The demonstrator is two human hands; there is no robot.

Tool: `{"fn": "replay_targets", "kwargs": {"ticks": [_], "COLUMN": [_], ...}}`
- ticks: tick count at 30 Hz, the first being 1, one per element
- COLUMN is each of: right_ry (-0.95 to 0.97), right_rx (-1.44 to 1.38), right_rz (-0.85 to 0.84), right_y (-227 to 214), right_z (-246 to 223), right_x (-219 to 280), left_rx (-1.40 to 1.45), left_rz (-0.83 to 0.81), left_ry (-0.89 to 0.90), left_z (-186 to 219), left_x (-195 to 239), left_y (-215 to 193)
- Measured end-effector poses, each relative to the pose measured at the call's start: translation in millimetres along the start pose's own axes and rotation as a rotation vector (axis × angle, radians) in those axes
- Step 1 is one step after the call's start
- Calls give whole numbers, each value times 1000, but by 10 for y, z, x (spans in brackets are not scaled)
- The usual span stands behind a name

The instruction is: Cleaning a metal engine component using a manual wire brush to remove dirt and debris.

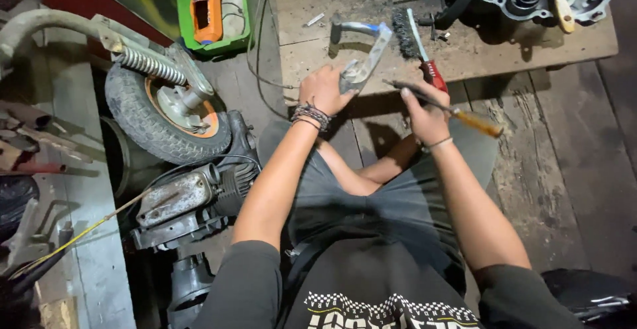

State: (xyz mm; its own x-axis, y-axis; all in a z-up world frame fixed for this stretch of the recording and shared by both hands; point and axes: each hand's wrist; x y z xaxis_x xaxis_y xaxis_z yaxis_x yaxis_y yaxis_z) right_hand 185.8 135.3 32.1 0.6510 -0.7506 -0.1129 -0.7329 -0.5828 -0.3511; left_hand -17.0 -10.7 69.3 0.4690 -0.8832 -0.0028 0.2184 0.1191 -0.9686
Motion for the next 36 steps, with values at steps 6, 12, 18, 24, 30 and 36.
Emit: {"fn": "replay_targets", "kwargs": {"ticks": [6, 12, 18, 24, 30, 36], "right_ry": [118, 82, 4, -56, -168, -182], "right_rx": [-224, -196, -189, 13, -27, -194], "right_rz": [-4, 18, -14, -13, -18, 400], "right_y": [51, 291, 581, 616, 628, 339], "right_z": [18, -184, -396, -260, -281, -522], "right_x": [374, 269, -29, -104, -88, -127], "left_rx": [107, 192, 136, 153, 140, -55], "left_rz": [167, 224, 188, 198, 208, 204], "left_ry": [-1, 4, -39, -50, -19, 193], "left_z": [-197, -329, -423, -417, -327, -248], "left_x": [142, 140, 110, 161, 155, 179], "left_y": [271, 431, 640, 638, 495, 448]}}
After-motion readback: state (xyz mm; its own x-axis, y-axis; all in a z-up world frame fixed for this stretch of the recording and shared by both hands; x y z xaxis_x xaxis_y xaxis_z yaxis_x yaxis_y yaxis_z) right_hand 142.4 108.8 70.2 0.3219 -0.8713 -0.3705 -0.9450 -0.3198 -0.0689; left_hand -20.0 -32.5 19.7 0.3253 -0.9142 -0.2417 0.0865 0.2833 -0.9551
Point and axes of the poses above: each hand's wrist, its own x-axis away from the middle knuckle, its own y-axis out of the palm, z = x × y, and after that the axes turned 9 degrees about y, right-handed
